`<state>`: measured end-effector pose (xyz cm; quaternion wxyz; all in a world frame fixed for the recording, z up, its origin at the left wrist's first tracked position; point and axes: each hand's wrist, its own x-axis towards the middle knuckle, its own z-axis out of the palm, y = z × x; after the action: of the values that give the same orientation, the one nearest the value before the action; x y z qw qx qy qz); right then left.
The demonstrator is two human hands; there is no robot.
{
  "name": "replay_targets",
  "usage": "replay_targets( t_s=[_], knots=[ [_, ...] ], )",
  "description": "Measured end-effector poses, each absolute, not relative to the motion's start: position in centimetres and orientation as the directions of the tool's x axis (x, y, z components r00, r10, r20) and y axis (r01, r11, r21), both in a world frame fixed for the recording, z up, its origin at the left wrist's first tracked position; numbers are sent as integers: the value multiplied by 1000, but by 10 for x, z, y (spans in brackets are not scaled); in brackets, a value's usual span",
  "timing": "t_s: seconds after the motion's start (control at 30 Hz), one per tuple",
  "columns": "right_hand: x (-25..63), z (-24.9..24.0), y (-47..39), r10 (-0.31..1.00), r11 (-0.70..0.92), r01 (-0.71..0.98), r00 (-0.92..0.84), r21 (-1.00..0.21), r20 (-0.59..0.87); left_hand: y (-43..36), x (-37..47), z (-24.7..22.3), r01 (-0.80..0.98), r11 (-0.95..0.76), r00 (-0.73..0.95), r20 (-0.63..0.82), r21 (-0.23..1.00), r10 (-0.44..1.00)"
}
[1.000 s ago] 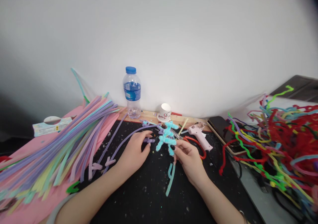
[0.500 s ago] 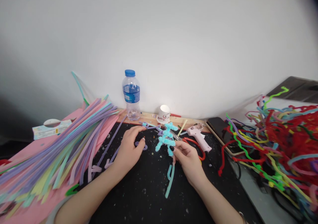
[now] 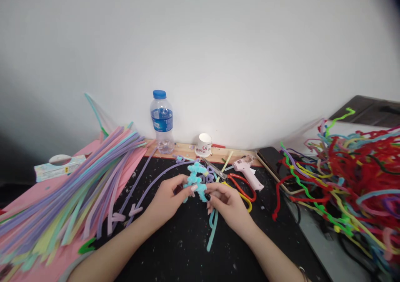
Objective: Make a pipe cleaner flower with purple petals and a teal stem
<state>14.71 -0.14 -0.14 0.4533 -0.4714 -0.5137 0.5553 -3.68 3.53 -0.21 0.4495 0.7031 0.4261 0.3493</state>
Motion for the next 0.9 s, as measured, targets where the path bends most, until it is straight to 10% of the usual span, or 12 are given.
replay_targets(
  t_s=[0.27, 0.9],
  knots=[
    [149, -3, -5, 981, 121, 296, -180, -947, 69, 30, -34, 4, 274, -234, 493, 72, 933, 867],
    [152, -6, -4, 995, 102, 191, -20, -976, 100, 32, -33, -2, 112, -67, 378, 20, 991, 926]
  ],
)
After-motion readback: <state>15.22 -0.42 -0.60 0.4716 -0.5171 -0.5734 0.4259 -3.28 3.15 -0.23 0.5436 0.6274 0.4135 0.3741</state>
